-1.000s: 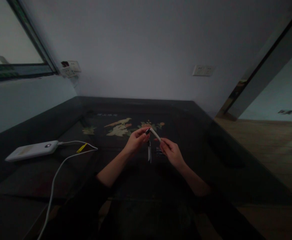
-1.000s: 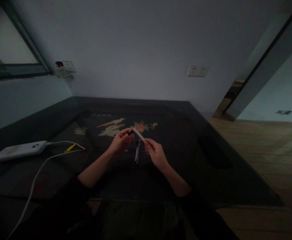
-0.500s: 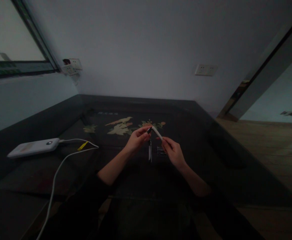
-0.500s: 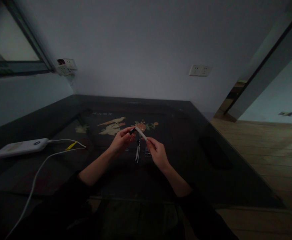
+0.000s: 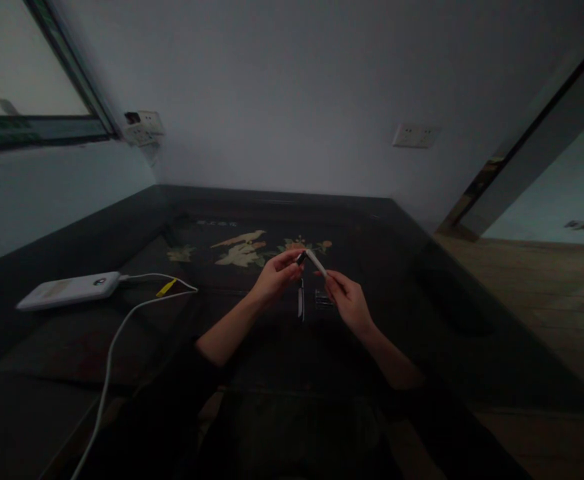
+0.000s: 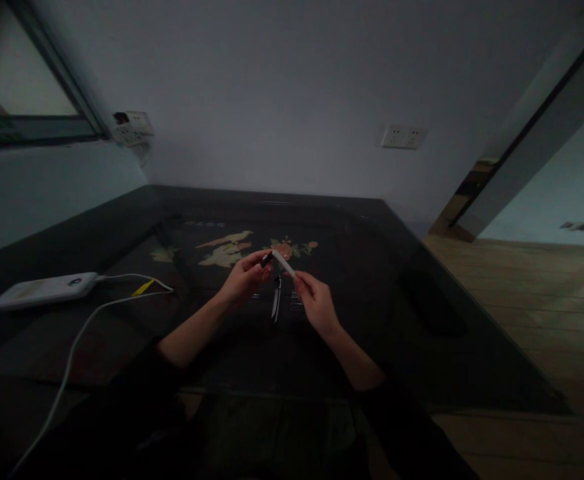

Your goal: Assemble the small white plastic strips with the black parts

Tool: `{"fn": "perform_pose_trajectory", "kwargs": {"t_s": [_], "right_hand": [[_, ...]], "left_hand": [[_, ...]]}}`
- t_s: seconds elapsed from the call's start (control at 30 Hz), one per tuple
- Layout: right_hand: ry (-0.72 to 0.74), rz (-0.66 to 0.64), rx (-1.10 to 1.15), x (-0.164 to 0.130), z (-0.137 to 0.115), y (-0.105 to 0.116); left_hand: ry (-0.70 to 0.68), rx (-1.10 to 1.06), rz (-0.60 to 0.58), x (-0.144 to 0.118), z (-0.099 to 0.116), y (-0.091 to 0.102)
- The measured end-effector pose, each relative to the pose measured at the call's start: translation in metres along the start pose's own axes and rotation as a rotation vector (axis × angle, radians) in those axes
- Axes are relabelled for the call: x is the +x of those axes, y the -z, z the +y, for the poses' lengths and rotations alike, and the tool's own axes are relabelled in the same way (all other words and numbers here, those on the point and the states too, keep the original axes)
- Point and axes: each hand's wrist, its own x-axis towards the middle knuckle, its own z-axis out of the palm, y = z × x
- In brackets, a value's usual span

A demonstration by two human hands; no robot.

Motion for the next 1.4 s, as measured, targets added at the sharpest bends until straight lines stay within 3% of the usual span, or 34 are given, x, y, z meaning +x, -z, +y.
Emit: {"fn": "perform_pose_trajectory", "kwargs": {"t_s": [0.8, 1.13, 1.4], "right_hand": [[0.012, 0.003, -0.044, 0.0008, 0.0007, -0.0009], [0.043, -0.081, -0.027, -0.0027, 0.0030, -0.0013], [0.021, -0.003, -0.050, -0.0011, 0.0032, -0.0011]], "left_hand": [[0.026, 0.035, 0.035, 0.0018, -0.0001, 0.0012], [0.017, 0.035, 0.044, -0.0008, 0.0004, 0.0004], [0.003, 0.016, -0.009, 0.0008, -0.0011, 0.0019]]}}
